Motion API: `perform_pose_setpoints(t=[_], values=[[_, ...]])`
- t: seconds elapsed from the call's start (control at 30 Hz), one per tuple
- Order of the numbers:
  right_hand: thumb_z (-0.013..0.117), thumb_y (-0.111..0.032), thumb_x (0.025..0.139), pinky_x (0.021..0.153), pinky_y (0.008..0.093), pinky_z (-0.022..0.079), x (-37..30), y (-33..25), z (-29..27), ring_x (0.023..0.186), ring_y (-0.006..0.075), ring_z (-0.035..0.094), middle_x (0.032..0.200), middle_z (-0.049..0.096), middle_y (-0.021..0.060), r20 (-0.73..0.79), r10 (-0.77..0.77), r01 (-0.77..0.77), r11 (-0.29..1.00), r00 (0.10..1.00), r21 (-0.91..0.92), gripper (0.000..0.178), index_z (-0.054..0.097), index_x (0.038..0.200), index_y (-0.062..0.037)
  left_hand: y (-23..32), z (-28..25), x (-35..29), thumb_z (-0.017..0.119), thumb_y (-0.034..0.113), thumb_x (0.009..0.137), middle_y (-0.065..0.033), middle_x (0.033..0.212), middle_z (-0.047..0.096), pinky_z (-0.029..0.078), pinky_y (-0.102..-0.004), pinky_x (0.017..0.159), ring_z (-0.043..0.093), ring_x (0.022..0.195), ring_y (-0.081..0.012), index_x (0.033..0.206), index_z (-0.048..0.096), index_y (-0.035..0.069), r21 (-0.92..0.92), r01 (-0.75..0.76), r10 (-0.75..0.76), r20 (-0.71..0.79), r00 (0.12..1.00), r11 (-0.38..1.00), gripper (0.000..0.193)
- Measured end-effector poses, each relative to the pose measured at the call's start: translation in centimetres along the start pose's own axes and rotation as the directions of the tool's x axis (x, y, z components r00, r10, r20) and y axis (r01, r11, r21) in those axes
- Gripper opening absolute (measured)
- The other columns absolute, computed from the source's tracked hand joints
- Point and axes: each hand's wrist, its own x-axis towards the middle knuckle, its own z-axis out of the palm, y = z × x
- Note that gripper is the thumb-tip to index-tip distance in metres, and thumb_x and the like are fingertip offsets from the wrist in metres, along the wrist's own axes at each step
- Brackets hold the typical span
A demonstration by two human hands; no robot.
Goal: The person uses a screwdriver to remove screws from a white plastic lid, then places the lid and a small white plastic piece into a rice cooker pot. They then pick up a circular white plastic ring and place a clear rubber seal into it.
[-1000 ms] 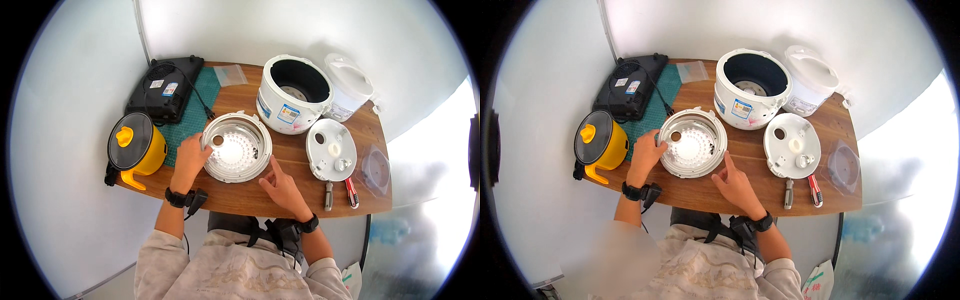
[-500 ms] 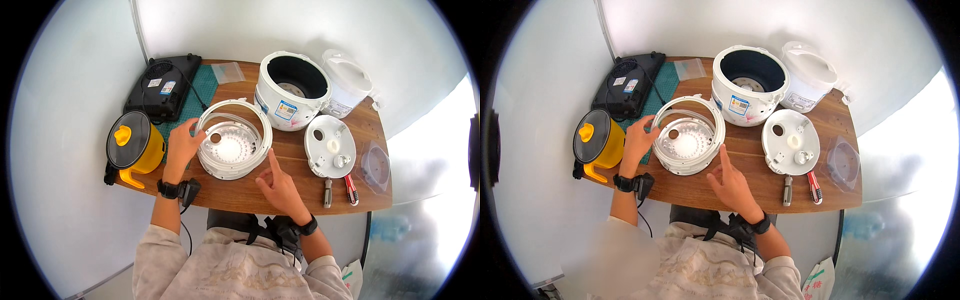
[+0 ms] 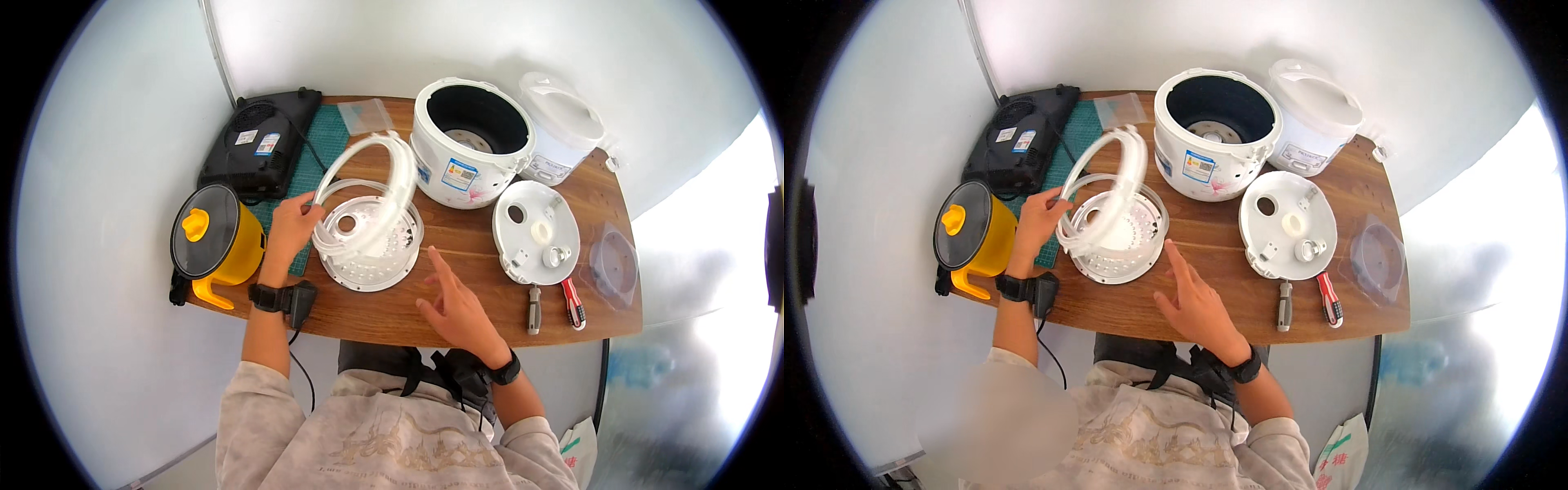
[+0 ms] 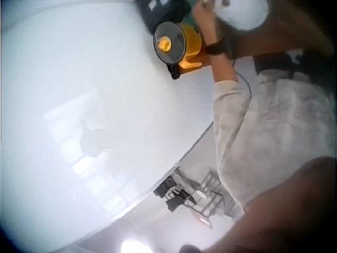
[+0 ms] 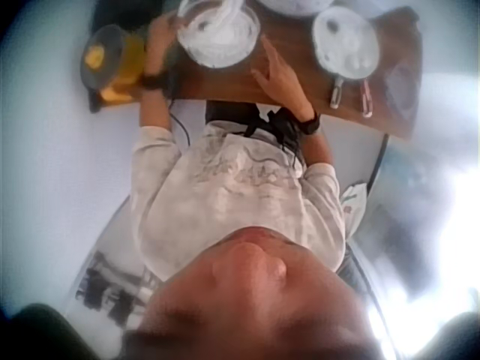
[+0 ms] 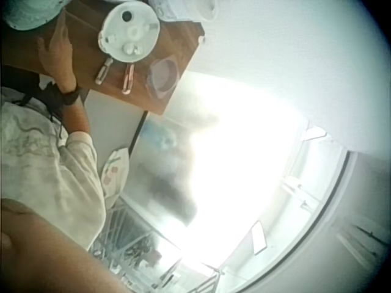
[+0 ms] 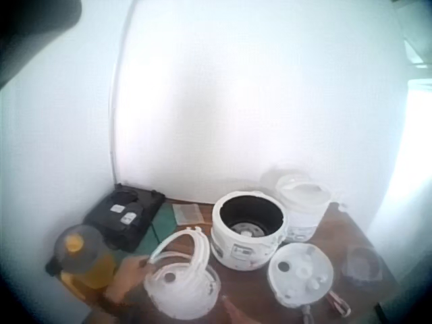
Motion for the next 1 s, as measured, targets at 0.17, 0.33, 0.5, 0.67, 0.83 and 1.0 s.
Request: perform_pose_setpoints(t=[0.17, 0.33, 0.5, 0.67, 0.83, 1.0], values=[[0.070, -0.014, 0.091, 0.072, 0.0391, 0.056, -0.8, 1.1, 0.5, 0.072, 0.0258, 0.068, 0.119, 0.063, 0.0183, 0.040, 0.003, -0.003, 1.000, 0.999, -0.001, 0.083, 0.025, 0.160, -0.0128, -1.4, -0.1, 1.2, 0.065, 0.019, 0.087, -0.0089, 0.084, 0.076, 0.050, -0.0259, 0.062, 0.066, 0.069, -0.0111, 0.110, 0.074, -0.006, -0.216, 0.007, -0.001, 0.028, 1.000, 0.976, 0.035], [0.068, -0.016, 0.092, 0.074, 0.0392, 0.056, -1.4, 2.0, 0.6, 0.076, 0.0296, 0.068, 0.121, 0.063, 0.0186, 0.071, -0.013, 0.015, 1.000, 0.997, -0.018, 0.076, 0.030, 0.158, -0.0118, 1.2, -1.3, 2.6, 0.064, 0.018, 0.090, -0.0082, 0.088, 0.075, 0.049, -0.0241, 0.059, 0.064, 0.066, -0.0106, 0.108, 0.075, -0.004, -0.312, 0.066, -0.057, 0.039, 0.998, 0.948, 0.030], [0.069, -0.012, 0.092, 0.071, 0.0342, 0.055, -1.4, 3.1, 1.0, 0.071, 0.0235, 0.065, 0.117, 0.063, 0.0179, 0.015, -0.077, 0.077, 0.997, 0.997, 0.017, 0.072, 0.035, 0.155, -0.0101, 3.0, -2.7, 5.0, 0.064, 0.027, 0.098, -0.0081, 0.097, 0.074, 0.053, -0.0235, 0.058, 0.064, 0.071, -0.0101, 0.118, 0.067, -0.004, -0.472, 0.050, -0.011, 0.085, 0.996, 0.880, 0.038], [0.070, -0.010, 0.091, 0.069, 0.0313, 0.054, -1.4, 2.9, 1.0, 0.070, 0.0199, 0.064, 0.115, 0.063, 0.0165, 0.028, -0.046, 0.045, 0.998, 0.999, 0.049, 0.069, 0.039, 0.153, -0.0089, 3.5, -4.0, 7.6, 0.067, 0.030, 0.095, -0.0113, 0.096, 0.074, 0.056, -0.0263, 0.062, 0.067, 0.073, -0.0147, 0.119, 0.066, -0.005, -0.500, 0.013, 0.037, 0.091, 0.995, 0.866, 0.042], [0.070, -0.013, 0.090, 0.068, 0.0355, 0.054, -1.8, 3.9, 0.9, 0.069, 0.0224, 0.064, 0.113, 0.064, 0.0143, -0.016, -0.074, 0.076, 0.993, 0.997, 0.091, 0.068, 0.040, 0.151, -0.0110, 5.1, -5.5, 9.4, 0.063, 0.027, 0.098, -0.0098, 0.098, 0.074, 0.056, -0.0253, 0.065, 0.067, 0.077, -0.0141, 0.117, 0.066, -0.002, -0.435, 0.035, -0.025, 0.028, 0.999, 0.900, 0.036], [0.070, -0.012, 0.090, 0.068, 0.0353, 0.054, -1.7, 4.0, 1.1, 0.068, 0.0215, 0.064, 0.111, 0.063, 0.0126, -0.028, -0.078, 0.080, 0.993, 0.997, 0.081, 0.066, 0.043, 0.149, -0.0110, 6.1, -6.3, 11.0, 0.061, 0.032, 0.098, -0.0086, 0.101, 0.073, 0.053, -0.0259, 0.069, 0.060, 0.074, -0.0104, 0.115, 0.067, -0.001, -0.489, 0.010, -0.051, -0.071, 0.996, 0.872, 0.037]])
